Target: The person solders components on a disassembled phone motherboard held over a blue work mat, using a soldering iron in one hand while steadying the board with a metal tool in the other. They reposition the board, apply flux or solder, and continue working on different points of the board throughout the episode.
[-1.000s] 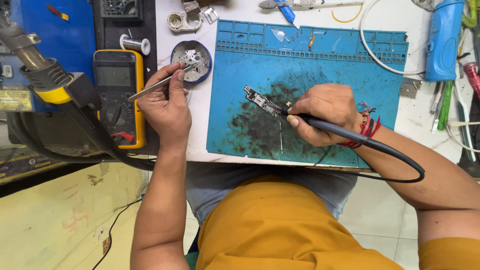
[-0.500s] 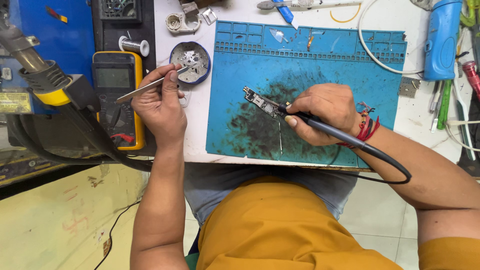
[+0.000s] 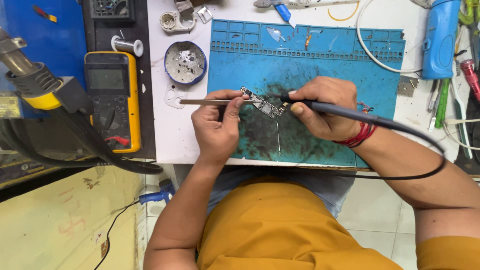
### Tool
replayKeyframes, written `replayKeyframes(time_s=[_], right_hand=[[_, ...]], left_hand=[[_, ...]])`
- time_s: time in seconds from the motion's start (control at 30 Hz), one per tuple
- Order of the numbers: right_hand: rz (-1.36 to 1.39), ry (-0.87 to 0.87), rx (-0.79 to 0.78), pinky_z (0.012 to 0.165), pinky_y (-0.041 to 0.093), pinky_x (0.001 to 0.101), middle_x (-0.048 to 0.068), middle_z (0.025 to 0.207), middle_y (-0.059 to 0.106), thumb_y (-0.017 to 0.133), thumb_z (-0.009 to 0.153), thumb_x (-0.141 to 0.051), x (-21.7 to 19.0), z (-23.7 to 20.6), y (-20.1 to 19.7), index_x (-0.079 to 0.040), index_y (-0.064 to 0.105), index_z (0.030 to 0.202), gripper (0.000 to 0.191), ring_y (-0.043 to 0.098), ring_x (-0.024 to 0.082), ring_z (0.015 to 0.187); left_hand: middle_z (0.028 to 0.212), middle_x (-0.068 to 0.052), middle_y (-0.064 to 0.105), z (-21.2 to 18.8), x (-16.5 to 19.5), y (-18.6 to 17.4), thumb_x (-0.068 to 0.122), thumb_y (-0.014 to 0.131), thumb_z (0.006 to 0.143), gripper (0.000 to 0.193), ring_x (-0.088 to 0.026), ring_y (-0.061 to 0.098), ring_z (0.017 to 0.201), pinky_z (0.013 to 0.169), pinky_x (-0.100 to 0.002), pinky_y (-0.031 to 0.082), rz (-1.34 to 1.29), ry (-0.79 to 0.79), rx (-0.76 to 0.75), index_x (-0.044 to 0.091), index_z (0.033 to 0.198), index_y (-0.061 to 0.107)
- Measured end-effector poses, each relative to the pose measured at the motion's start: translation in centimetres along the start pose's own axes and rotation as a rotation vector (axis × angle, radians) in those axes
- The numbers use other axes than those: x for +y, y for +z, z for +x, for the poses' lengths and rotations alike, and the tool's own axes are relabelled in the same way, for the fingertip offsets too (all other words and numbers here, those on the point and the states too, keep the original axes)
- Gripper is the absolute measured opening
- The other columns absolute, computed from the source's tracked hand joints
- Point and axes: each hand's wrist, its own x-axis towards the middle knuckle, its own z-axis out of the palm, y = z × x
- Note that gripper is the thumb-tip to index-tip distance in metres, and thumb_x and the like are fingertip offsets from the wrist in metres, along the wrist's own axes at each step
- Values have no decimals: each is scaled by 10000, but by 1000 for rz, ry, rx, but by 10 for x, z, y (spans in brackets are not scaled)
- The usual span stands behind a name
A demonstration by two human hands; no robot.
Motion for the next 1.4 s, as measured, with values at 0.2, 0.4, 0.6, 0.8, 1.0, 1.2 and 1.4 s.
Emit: replayKeyframes(time_s=[0.2,0.4,0.6,0.8,1.0,1.2,1.4], right_hand=[[44,3,-28,619,502,349,97,807,686,711,952,-66,-2,0,0,-39,664,961,54,670,253,679],[32,-24,-77,604,506,351,89,795,688,726,918,-64,-3,3,-1,-45,660,937,71,667,250,663],[46,-51,-98,600,509,344,88,798,691,736,915,-64,-4,5,1,-41,666,918,73,670,246,664],[40,-58,-108,599,509,348,85,802,690,737,905,-54,-5,5,2,-36,677,913,63,670,247,665],[36,-55,-110,602,509,347,86,803,689,741,904,-54,-6,5,1,-41,678,917,65,674,247,671],[36,-56,-121,606,509,349,88,793,682,742,899,-66,-5,5,1,-42,677,919,73,673,253,673],[44,-54,-123,596,505,349,95,783,679,743,896,-65,-5,5,1,-39,675,918,76,667,254,658]], left_hand=[[971,-73,779,1,7,4,32,690,1034,80,-69,707,855,758,-211,564,186,106,-53,-18,1095,703],[938,-72,776,1,11,8,28,698,1027,77,-67,697,807,711,-207,547,251,136,-67,-15,1090,711],[938,-69,772,1,13,8,13,691,1026,77,-66,699,806,698,-209,547,247,135,-77,-9,1097,710],[936,-65,767,1,13,8,8,689,1028,72,-63,691,799,686,-208,540,249,147,-84,-8,1097,706],[939,-66,765,1,13,8,10,684,1035,71,-62,689,804,683,-208,539,232,148,-102,-5,1103,698],[923,-62,763,2,13,7,13,683,1033,65,-58,684,781,660,-206,532,253,150,-107,-6,1093,698],[894,-54,756,2,13,8,20,685,1033,66,-52,665,748,634,-204,513,257,146,-109,-4,1093,700]])
